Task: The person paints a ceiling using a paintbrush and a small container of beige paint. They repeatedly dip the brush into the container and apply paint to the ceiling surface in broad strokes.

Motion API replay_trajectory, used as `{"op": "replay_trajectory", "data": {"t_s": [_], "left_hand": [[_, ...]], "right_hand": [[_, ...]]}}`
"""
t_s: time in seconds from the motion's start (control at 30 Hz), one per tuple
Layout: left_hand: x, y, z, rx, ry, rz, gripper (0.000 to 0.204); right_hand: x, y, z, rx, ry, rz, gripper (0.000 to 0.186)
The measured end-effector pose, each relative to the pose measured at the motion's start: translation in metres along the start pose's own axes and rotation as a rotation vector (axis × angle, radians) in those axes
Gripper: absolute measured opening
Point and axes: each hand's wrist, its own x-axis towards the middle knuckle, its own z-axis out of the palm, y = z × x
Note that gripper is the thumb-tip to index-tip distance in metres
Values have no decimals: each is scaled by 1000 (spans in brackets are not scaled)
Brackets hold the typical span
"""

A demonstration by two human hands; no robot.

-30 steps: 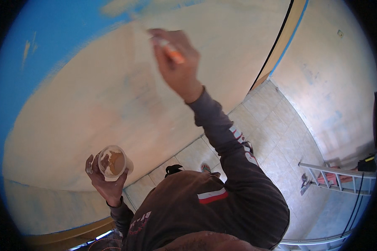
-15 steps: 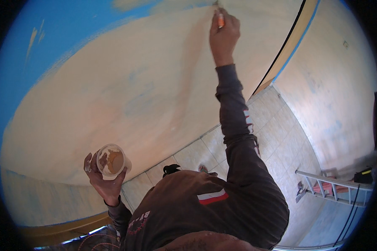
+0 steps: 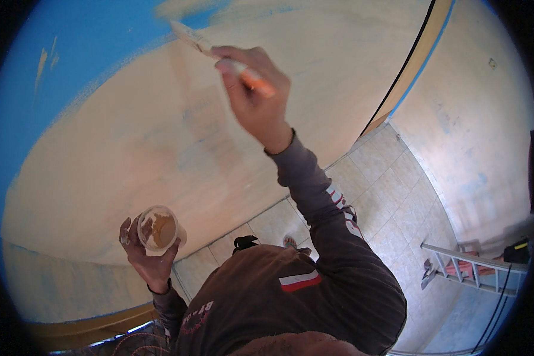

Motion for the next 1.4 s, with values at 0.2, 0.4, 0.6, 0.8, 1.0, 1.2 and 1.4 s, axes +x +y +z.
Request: {"op": "replay_trajectory", "data": {"t_s": [0.2,0.4,0.6,0.8,1.0,1.2,1.4], "left_hand": [[1,-30,-4,-144,26,-44,113],[0,-62,-11,-214,10,-91,112],[4,-66,-8,-218,1,-110,112],[5,-58,3,-249,-1,-104,112],[5,-52,5,-210,-16,-87,111],[4,-44,7,-173,-7,-99,113],[5,-23,9,-119,5,-62,115]], "right_hand": [[2,79,-7,415,-94,474,22],[-11,125,-34,329,-38,510,25],[-16,166,-75,234,81,506,25],[-19,188,-120,-24,164,465,28],[-15,185,-109,-213,411,83,23],[-30,137,-29,-615,166,-16,21],[-34,71,20,-423,79,-53,25]]}}
